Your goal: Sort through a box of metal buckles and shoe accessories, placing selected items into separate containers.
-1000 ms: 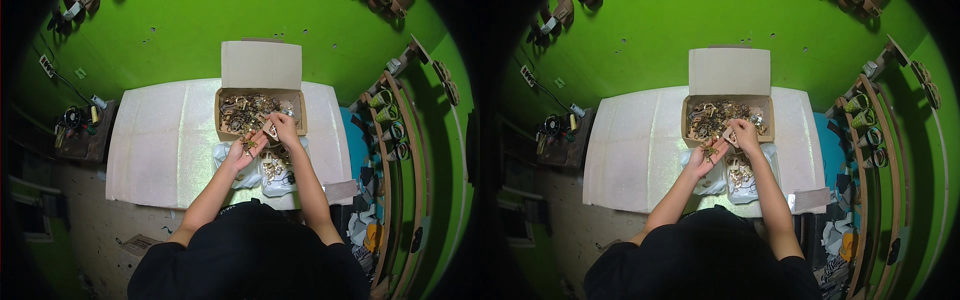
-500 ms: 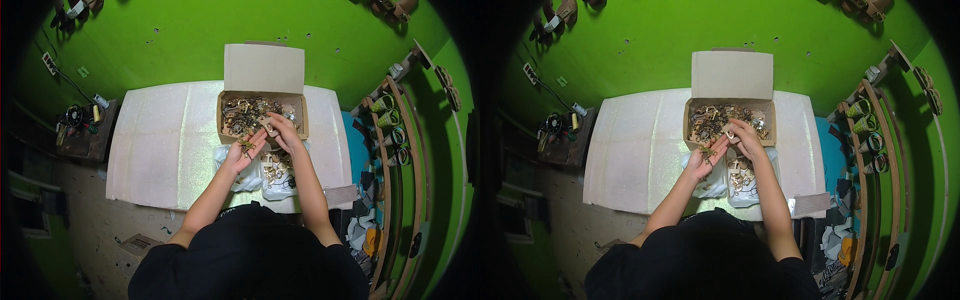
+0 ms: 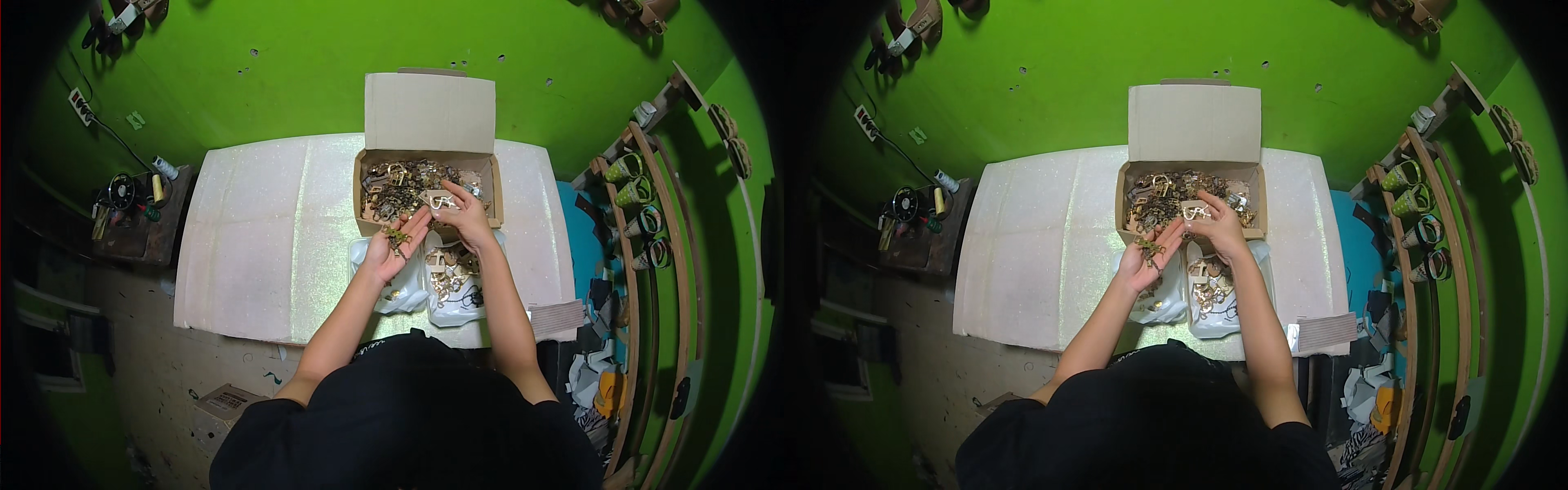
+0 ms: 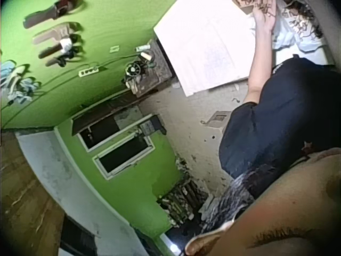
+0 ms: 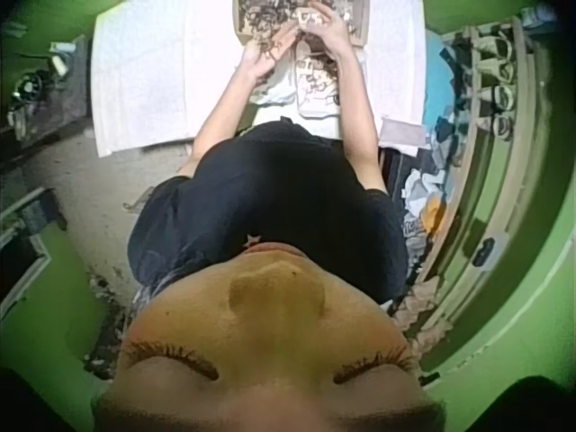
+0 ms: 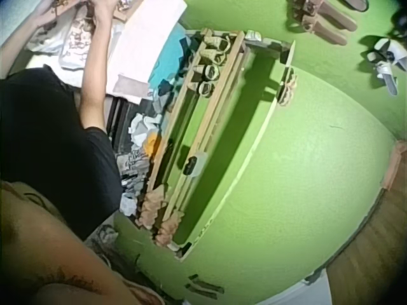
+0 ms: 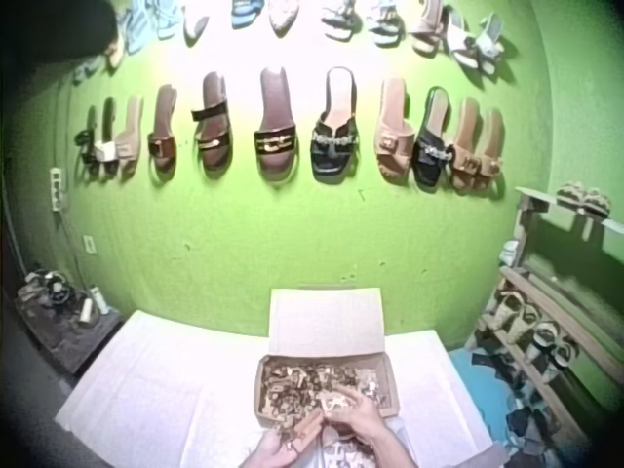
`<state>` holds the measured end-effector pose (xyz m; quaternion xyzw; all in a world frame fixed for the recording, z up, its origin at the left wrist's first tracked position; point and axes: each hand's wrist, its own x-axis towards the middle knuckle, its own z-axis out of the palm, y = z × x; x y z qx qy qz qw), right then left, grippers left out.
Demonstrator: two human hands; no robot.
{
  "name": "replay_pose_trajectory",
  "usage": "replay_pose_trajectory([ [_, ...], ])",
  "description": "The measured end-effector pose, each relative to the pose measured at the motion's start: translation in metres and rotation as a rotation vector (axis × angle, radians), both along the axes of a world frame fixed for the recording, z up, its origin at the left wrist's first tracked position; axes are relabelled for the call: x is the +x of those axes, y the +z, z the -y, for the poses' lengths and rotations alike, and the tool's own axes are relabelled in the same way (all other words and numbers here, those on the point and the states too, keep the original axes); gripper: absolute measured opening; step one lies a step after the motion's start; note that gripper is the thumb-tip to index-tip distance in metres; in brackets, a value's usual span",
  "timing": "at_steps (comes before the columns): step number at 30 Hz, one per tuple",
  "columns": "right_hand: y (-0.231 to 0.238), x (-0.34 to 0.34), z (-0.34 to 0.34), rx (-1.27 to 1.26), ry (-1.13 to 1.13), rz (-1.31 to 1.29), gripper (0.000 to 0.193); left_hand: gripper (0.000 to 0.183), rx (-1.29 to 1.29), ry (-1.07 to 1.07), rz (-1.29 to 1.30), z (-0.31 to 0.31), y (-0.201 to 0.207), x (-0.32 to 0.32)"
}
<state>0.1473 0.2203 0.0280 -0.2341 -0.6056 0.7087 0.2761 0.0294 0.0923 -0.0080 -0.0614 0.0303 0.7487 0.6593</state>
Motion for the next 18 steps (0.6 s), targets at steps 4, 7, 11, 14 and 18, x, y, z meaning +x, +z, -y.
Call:
replay_pose_trajectory([
  [4,0.002,0.000,0.000,0.039,0.001,0.011,0.047,0.022,-0.017,0.006,-0.002,0.001,0.000,0.000],
  [7,0.009,0.001,0.001,-0.432,-0.053,-0.034,0.053,0.027,0.036,0.001,0.080,0.002,-0.007,-0.002],
  [11,-0.001,0.007,0.002,-0.146,-0.080,-0.009,0.038,0.024,0.058,-0.015,0.093,0.001,-0.002,0.000],
  [14,-0.002,0.020,0.000,-0.239,-0.110,0.000,0.033,0.023,0.042,-0.002,0.089,0.003,-0.004,-0.002],
  [18,-0.008,0.048,0.009,-0.321,-0.210,0.014,0.036,0.024,0.059,-0.009,0.120,0.005,-0.007,-0.001],
])
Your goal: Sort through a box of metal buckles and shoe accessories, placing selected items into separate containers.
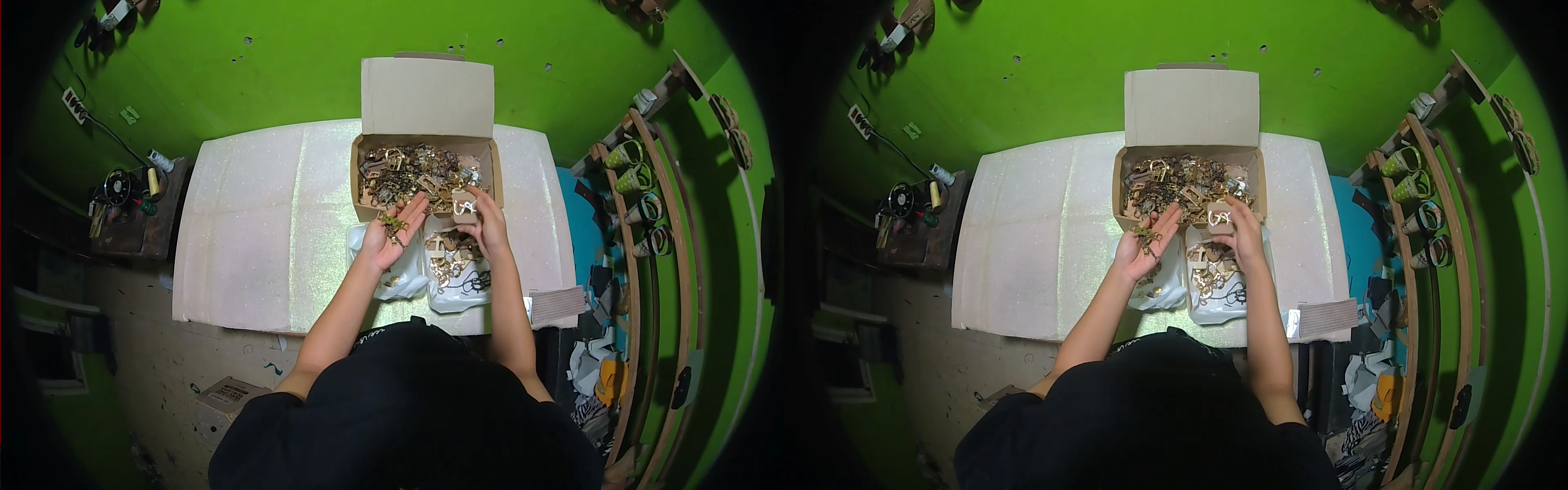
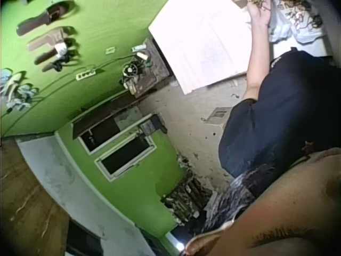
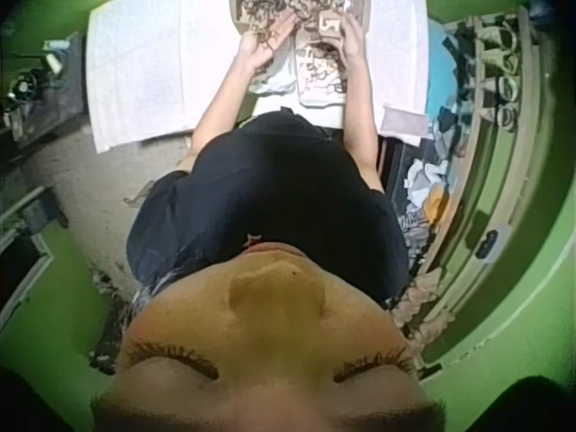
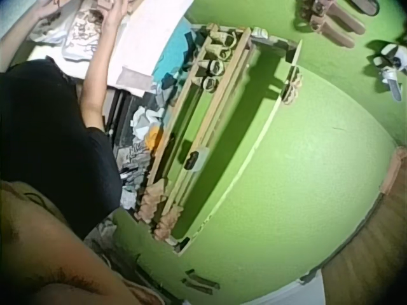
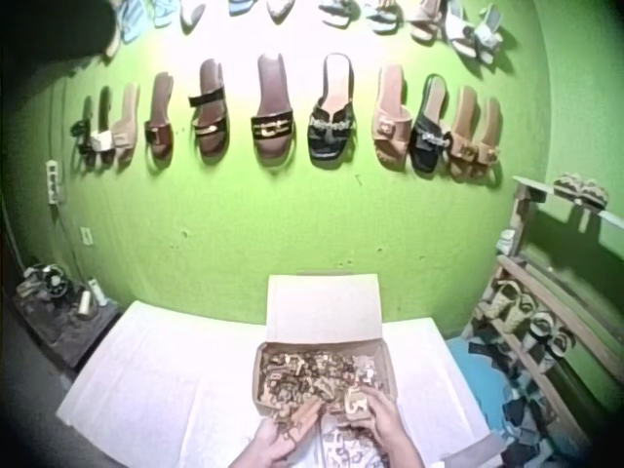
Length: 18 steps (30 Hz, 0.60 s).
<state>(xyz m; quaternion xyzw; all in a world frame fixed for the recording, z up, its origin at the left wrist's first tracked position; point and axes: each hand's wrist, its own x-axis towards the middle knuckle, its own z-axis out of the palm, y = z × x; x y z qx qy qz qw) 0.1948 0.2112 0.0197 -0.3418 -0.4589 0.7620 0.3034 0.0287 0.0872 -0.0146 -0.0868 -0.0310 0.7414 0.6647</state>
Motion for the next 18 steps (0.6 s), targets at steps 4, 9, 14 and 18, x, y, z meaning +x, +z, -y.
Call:
replay_pose_trajectory([
  [4,-0.026,0.034,0.016,0.090,0.060,0.188,0.040,0.025,-0.024,-0.018,-0.009,0.001,0.000,0.004],
  [9,-0.073,0.050,0.021,0.046,0.134,0.448,0.030,0.025,-0.013,-0.061,-0.006,-0.002,-0.002,0.010],
  [14,-0.087,0.033,0.025,0.079,0.036,0.430,0.020,0.026,0.000,-0.098,0.030,-0.002,-0.006,0.013],
  [18,-0.085,0.024,0.033,0.497,-0.079,0.663,0.021,0.026,-0.036,-0.091,0.011,0.000,-0.005,0.012],
])
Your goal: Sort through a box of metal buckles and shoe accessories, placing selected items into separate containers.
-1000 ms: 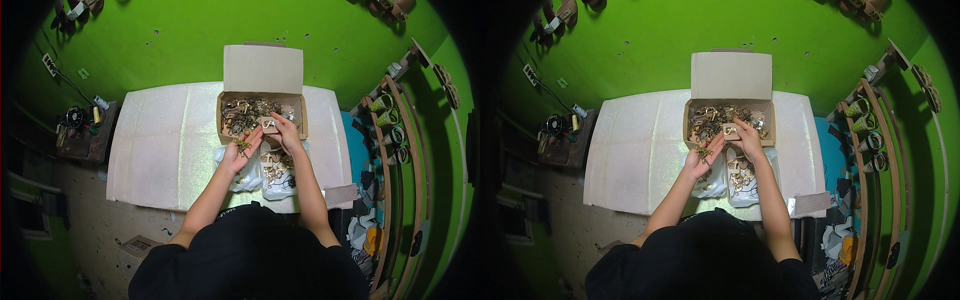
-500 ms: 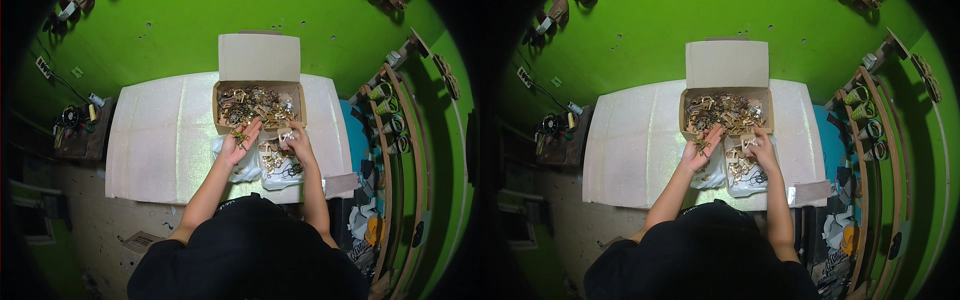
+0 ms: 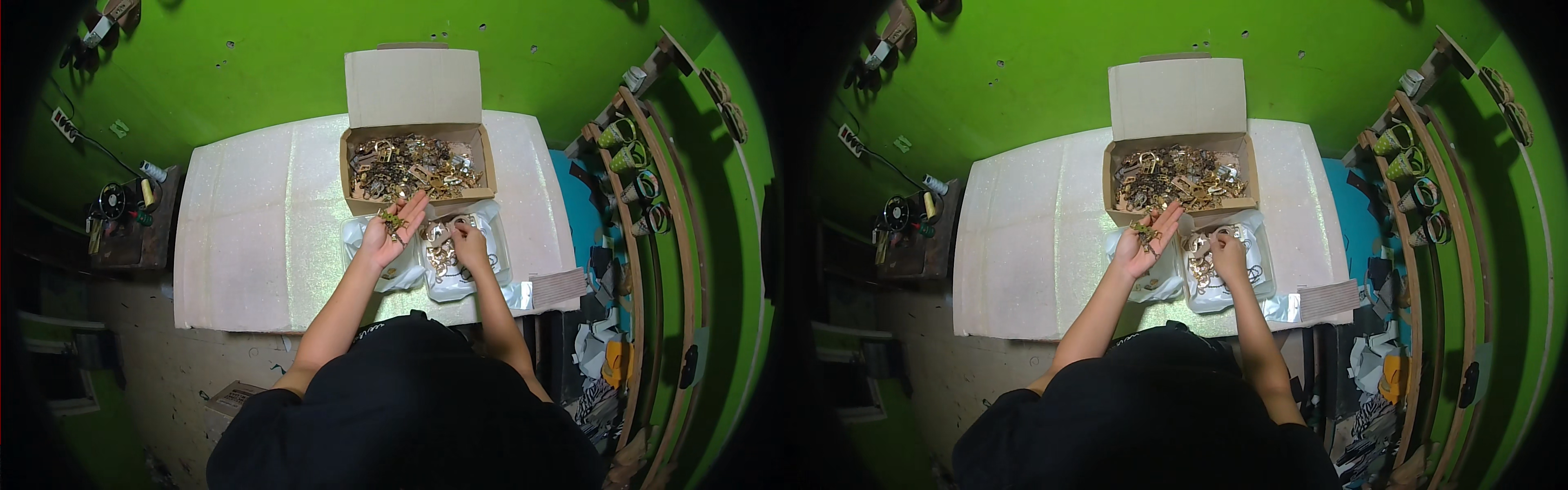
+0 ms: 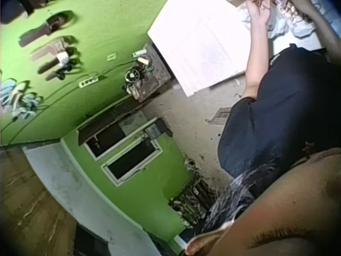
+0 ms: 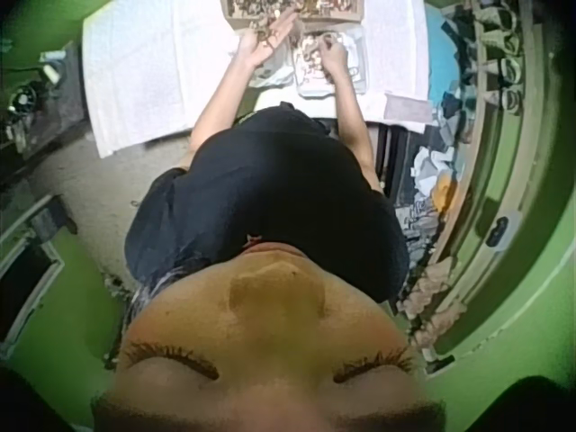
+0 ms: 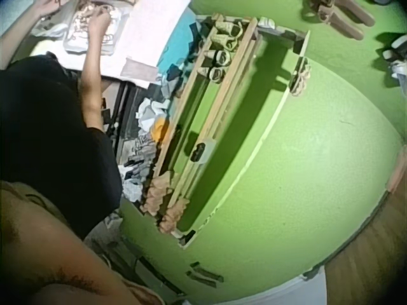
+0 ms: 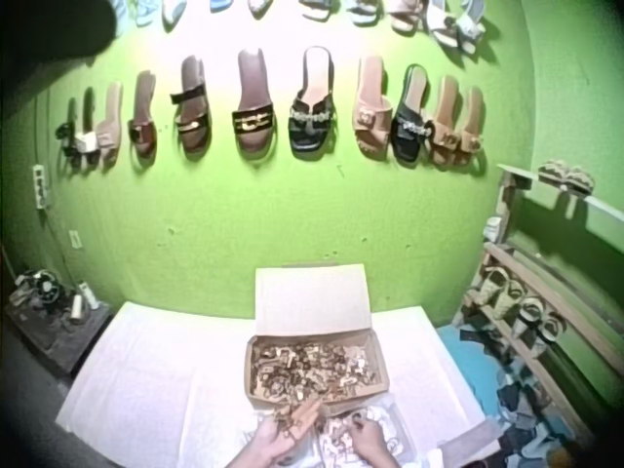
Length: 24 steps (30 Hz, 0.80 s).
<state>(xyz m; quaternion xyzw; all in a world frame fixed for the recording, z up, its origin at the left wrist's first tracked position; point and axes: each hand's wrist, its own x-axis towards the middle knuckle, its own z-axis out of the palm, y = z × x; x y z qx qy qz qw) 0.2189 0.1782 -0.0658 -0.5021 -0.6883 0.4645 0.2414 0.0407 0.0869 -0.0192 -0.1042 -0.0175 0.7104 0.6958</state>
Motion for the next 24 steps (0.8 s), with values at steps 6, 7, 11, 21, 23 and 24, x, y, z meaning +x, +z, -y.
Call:
replay_pose_trajectory([
  [6,0.061,-0.018,0.027,0.224,0.004,-0.086,0.018,0.025,-0.001,0.012,-0.044,0.002,-0.001,-0.003],
  [7,0.072,-0.023,0.030,0.276,0.047,-0.139,0.017,0.025,-0.020,0.015,-0.072,0.001,-0.001,-0.002],
  [11,0.098,-0.043,0.036,0.500,0.290,-0.191,0.015,0.024,0.021,-0.008,-0.161,-0.004,-0.001,0.003],
  [21,0.107,-0.060,0.034,0.398,0.251,-0.154,0.007,0.015,-0.018,0.030,-0.337,-0.004,0.012,0.005],
  [23,0.106,-0.061,0.030,0.192,0.181,-0.205,0.009,0.014,-0.076,0.045,-0.153,-0.003,0.013,0.003],
  [24,0.098,-0.060,0.023,0.123,0.129,-0.362,0.012,0.014,-0.073,0.041,-0.154,-0.004,0.015,0.003],
])
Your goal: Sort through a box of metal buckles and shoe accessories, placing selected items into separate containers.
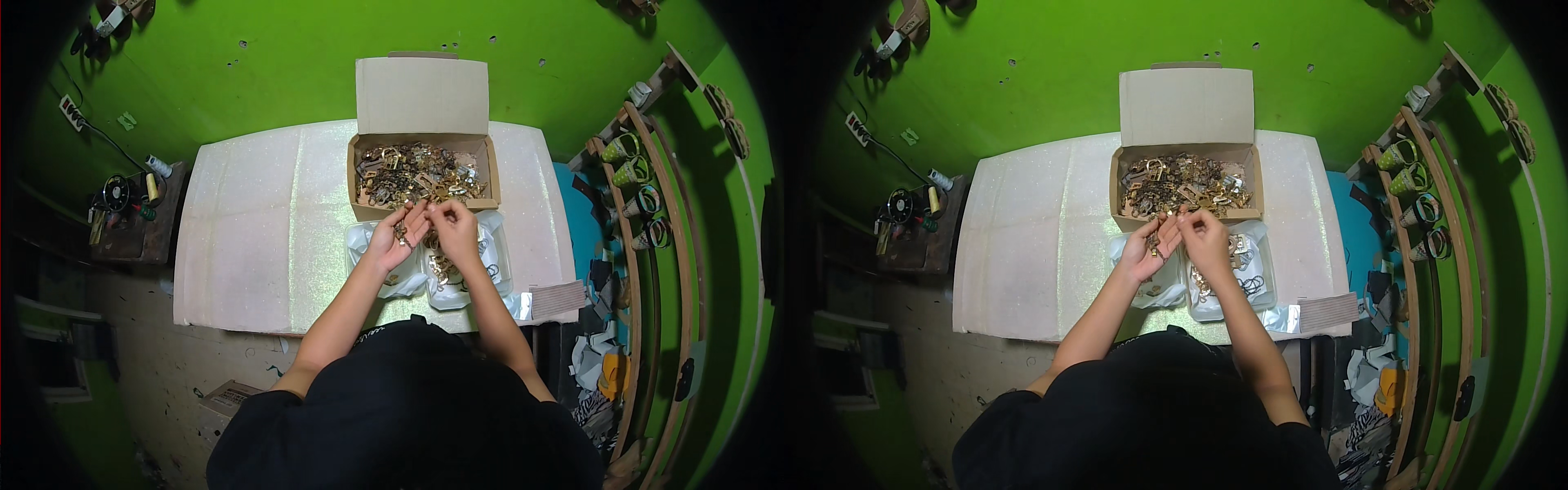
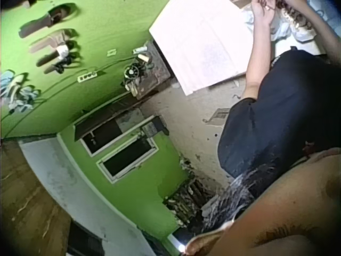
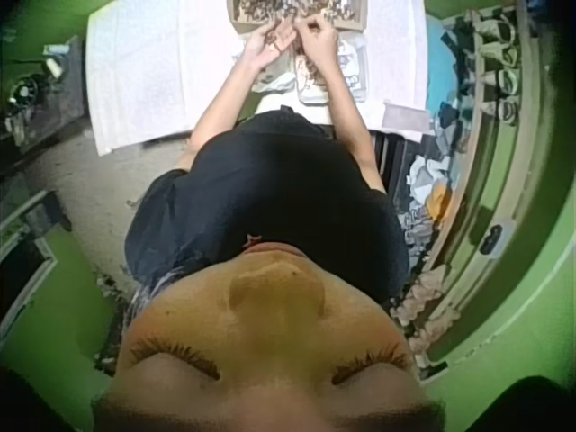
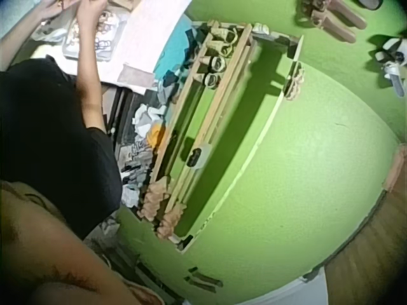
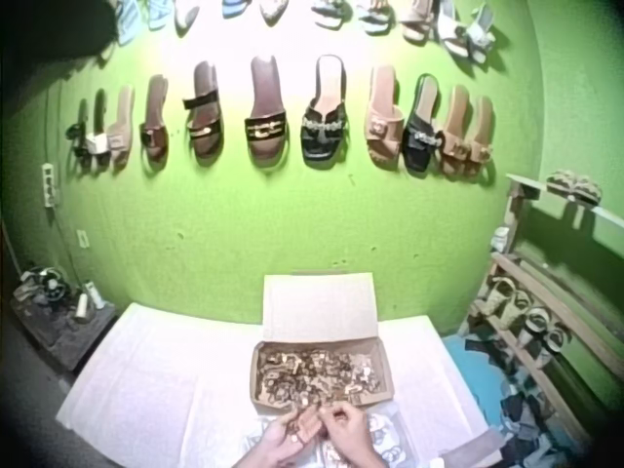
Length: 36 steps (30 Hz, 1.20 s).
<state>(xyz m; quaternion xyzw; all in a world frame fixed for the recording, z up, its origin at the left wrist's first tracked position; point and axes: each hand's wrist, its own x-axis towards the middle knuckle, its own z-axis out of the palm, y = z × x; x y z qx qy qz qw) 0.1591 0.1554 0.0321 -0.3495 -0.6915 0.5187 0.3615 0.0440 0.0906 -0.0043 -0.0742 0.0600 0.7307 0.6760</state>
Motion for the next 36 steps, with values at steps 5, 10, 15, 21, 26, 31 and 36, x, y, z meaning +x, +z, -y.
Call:
replay_pose_trajectory([
  [5,-0.009,0.005,-0.032,-0.150,-0.095,-0.225,0.013,0.014,0.023,-0.026,0.008,0.001,0.001,-0.001],
  [10,-0.009,0.010,-0.047,-0.179,-0.065,-0.209,0.026,0.014,0.041,-0.020,0.018,0.002,-0.001,-0.001],
  [15,-0.031,0.016,-0.065,-0.209,0.038,-0.102,0.019,0.014,0.034,-0.015,0.018,0.002,0.000,-0.001],
  [21,-0.047,0.018,-0.074,0.011,-0.076,0.149,0.041,0.015,0.026,-0.013,0.031,0.002,-0.004,0.000],
  [26,-0.043,0.019,-0.073,-0.180,-0.089,0.157,0.051,0.016,0.026,-0.017,0.039,0.002,-0.003,0.000],
  [31,-0.028,0.015,-0.061,0.028,0.011,-0.018,0.025,0.016,0.018,-0.009,0.029,0.004,-0.003,0.000],
  [36,-0.029,0.015,-0.058,-0.125,0.050,-0.124,0.017,0.016,0.019,-0.013,0.039,0.003,-0.002,0.001],
])
